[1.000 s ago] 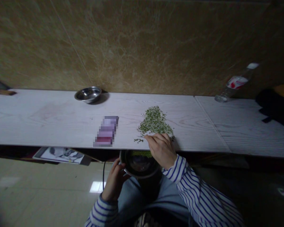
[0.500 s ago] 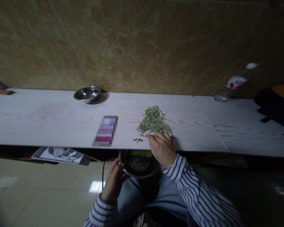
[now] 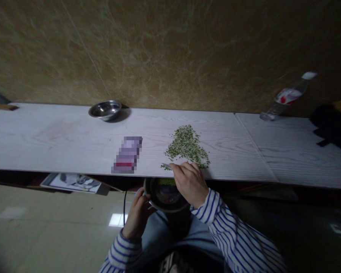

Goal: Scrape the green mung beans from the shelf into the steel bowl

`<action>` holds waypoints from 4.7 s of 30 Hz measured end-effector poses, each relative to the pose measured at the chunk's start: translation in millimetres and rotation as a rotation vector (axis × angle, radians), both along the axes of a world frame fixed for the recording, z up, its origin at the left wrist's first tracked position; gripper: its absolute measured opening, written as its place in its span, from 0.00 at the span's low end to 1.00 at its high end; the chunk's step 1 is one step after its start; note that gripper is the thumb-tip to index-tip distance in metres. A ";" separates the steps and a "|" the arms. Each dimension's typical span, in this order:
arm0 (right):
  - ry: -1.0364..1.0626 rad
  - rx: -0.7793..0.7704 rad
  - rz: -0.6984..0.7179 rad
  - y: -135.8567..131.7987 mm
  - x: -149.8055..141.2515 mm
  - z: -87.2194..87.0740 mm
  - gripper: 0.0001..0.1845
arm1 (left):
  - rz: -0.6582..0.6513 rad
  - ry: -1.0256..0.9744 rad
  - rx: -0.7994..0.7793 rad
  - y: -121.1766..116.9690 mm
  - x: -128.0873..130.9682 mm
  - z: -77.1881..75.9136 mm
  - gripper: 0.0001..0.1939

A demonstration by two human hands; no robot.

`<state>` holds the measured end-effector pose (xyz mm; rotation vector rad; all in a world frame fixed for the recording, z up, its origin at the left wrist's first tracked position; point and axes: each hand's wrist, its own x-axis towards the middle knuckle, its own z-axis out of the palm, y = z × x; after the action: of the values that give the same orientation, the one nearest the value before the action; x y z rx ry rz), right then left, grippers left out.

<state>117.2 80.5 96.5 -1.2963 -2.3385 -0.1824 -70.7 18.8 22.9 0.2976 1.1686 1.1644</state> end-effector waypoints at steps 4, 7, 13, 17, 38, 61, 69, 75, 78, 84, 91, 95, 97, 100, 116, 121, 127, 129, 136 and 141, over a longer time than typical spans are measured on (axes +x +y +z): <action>0.005 0.035 -0.018 6.5 -2.3 -2.5 0.13 | 0.002 -0.006 0.006 -0.8 -1.4 -0.6 0.21; 0.015 0.024 0.004 9.6 -5.3 -3.1 0.13 | 0.000 -0.007 0.020 -1.2 -2.6 0.2 0.23; 0.036 -0.031 0.117 1.1 -7.2 0.0 0.14 | 0.007 0.003 0.011 -1.2 -4.5 1.5 0.26; 0.060 -0.061 0.179 -8.8 -2.0 3.4 0.13 | -0.001 -0.010 0.023 -1.1 -5.3 -0.7 0.26; 0.098 -0.022 0.109 -10.1 0.4 0.1 0.13 | -0.007 0.012 -0.024 -17.1 -16.6 -18.9 0.30; 0.157 0.082 -0.166 -11.1 64.2 -1.5 0.12 | -0.129 0.133 -0.115 -28.3 -22.9 -27.2 0.39; 0.137 0.054 -0.154 9.6 55.8 -2.3 0.14 | -0.120 0.122 -0.125 -21.9 -20.7 -19.2 0.37; 0.094 0.037 -0.097 40.7 49.8 6.3 0.12 | -0.112 0.071 -0.120 -26.5 -18.7 -24.9 0.33; 0.049 0.025 -0.049 53.1 41.2 11.2 0.11 | -0.107 0.095 -0.126 -26.1 -17.0 -23.3 0.32; -0.050 0.006 0.018 63.3 15.6 15.3 0.11 | -0.100 0.085 -0.119 -18.5 -19.0 -23.4 0.35; -0.171 -0.022 -0.031 86.0 0.7 13.3 0.10 | -0.080 0.046 -0.108 -17.4 -20.6 -27.9 0.36; -0.173 -0.030 0.003 88.3 3.3 8.5 0.12 | -0.074 0.056 -0.119 -18.8 -19.9 -28.1 0.35; -0.148 -0.006 0.019 86.4 6.8 6.8 0.12 | -0.094 0.058 -0.128 -18.6 -20.3 -28.6 0.35; -0.112 0.037 -0.015 87.6 13.4 7.9 0.11 | -0.095 0.054 -0.135 -18.0 -20.3 -28.4 0.35; -0.272 -0.201 -0.231 192.5 4.4 37.4 0.15 | -0.079 0.040 -0.119 -18.0 -22.8 -35.3 0.35; -0.347 -0.257 -0.149 196.1 0.6 22.1 0.14 | -0.074 0.026 -0.099 -17.1 -22.9 -37.3 0.38; -0.400 -0.252 -0.010 167.7 6.1 19.4 0.14 | -0.091 0.024 -0.124 -15.6 -20.6 -33.3 0.41; -0.418 -0.227 0.058 157.2 9.2 20.3 0.14 | -0.092 0.021 -0.127 -15.6 -19.0 -31.2 0.38; -0.379 -0.141 0.264 129.0 21.8 16.7 0.14 | -0.108 0.046 -0.129 -17.8 -14.5 -23.1 0.36; -0.371 -0.094 0.353 110.8 28.8 17.7 0.15 | -0.116 0.057 -0.132 -17.5 -11.2 -18.7 0.36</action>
<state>146.0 191.3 114.2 -0.9270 -2.8783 -0.2153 -81.9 1.3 4.2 0.2953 1.2562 0.9782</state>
